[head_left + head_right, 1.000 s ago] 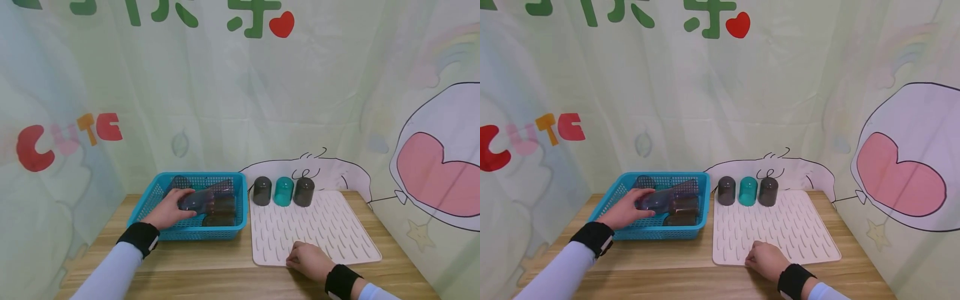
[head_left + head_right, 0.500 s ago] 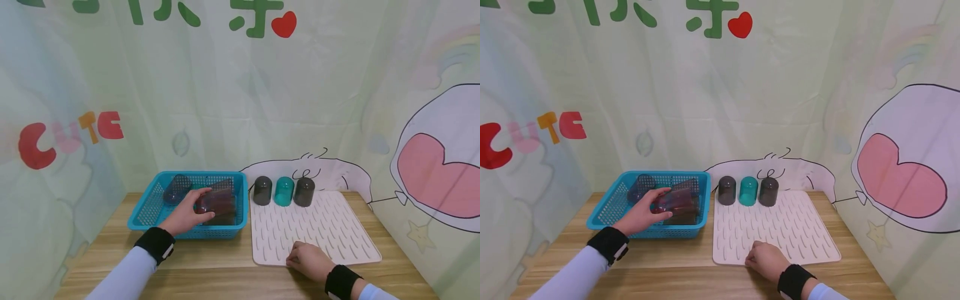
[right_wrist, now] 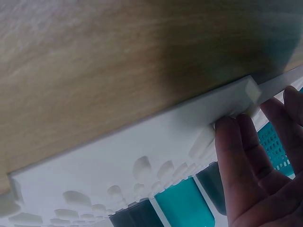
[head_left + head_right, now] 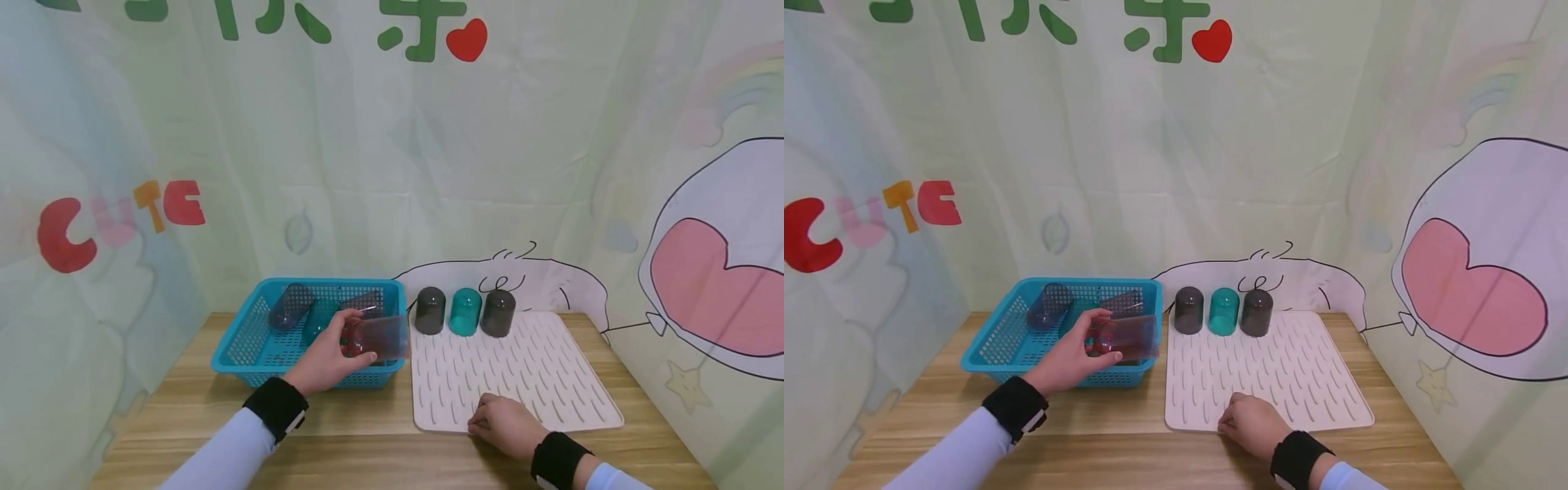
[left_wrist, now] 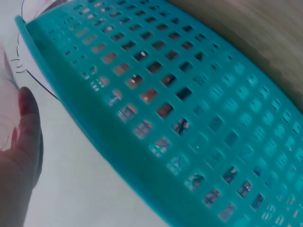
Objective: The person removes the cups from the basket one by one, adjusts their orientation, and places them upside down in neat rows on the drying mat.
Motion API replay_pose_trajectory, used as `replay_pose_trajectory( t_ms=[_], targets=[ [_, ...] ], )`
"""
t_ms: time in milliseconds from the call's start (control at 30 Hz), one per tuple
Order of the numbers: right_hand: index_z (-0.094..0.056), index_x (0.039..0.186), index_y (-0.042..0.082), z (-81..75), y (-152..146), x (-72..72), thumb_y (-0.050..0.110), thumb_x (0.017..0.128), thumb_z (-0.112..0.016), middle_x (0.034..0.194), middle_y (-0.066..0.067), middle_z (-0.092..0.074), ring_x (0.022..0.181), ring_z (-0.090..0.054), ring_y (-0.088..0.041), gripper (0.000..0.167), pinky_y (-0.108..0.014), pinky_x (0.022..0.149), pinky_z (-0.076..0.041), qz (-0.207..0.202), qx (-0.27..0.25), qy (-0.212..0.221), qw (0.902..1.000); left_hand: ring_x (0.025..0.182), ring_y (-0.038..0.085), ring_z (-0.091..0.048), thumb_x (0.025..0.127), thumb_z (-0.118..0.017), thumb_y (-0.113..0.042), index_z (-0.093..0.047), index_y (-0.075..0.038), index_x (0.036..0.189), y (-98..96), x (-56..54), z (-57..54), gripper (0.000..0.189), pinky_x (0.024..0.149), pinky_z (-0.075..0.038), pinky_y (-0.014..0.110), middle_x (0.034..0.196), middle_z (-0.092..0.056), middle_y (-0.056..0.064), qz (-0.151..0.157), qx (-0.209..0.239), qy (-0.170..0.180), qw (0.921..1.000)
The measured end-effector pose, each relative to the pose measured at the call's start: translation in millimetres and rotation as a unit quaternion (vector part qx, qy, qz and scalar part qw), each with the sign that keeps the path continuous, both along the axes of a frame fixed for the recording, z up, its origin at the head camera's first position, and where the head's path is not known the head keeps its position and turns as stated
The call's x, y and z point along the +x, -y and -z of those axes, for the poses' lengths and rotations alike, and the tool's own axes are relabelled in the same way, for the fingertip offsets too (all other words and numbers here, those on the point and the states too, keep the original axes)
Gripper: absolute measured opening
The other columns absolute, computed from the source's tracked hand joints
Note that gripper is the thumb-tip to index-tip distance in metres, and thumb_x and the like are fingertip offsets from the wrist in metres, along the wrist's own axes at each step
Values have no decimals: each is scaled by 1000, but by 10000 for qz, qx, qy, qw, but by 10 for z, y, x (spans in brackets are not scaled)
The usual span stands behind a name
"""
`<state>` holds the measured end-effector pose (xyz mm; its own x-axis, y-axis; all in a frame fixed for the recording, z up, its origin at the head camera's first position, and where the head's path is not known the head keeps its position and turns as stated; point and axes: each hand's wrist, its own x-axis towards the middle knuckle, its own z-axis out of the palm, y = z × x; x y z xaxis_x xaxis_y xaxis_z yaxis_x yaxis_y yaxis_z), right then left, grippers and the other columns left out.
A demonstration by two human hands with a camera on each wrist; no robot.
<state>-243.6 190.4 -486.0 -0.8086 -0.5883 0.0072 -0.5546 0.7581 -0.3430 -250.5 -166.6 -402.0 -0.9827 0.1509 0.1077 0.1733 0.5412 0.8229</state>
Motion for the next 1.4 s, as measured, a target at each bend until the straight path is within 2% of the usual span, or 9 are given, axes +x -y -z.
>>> replay_pose_trajectory(
  t_ms=[133, 533, 1033, 1200, 1400],
  targets=[
    [-82, 91, 13, -17, 3, 12, 19, 90, -77, 84, 14, -60, 74, -55, 3, 8, -22, 66, -52, -50, -15, -24, 10000, 117, 28, -56, 86, -83, -26, -32, -18, 149, -89, 42, -8, 81, 100, -57, 45, 141, -51, 9, -119, 46, -36, 9999],
    [-82, 93, 13, 0, -16, 9, 19, 91, -77, 85, 13, -61, 76, -56, 3, 8, -22, 67, -52, -172, 0, -57, 9998, 110, 28, -58, 87, -83, -23, -37, -18, 139, -262, 116, 61, 70, 97, -58, 44, 133, -55, 10, -58, 222, -47, 9997],
    [-82, 96, 12, -58, -13, 11, 18, 91, -76, 88, 11, -63, 78, -57, 2, 10, -23, 69, -54, -463, 135, -99, 9988, 110, 25, -56, 86, -82, -39, -41, -12, 137, -392, 170, 109, 71, 98, -58, 44, 128, -57, 10, 307, -119, 142, 9994],
    [-82, 97, 11, -87, -14, 25, 17, 90, -77, 88, 10, -64, 77, -57, 2, 10, -23, 69, -54, -583, 190, -156, 9980, 109, 25, -57, 86, -81, -41, -42, -13, 136, -407, 194, 128, 70, 96, -59, 42, 124, -58, 10, 448, -182, 158, 9987],
    [-81, 98, 9, -147, 5, 53, 20, 90, -77, 88, 8, -64, 77, -56, 1, 14, -24, 69, -54, -620, 173, -6, 9979, 108, 24, -57, 87, -81, -41, -43, -14, 133, -421, 205, 142, 66, 95, -59, 42, 123, -59, 10, 555, -149, 128, 9983]
  ],
)
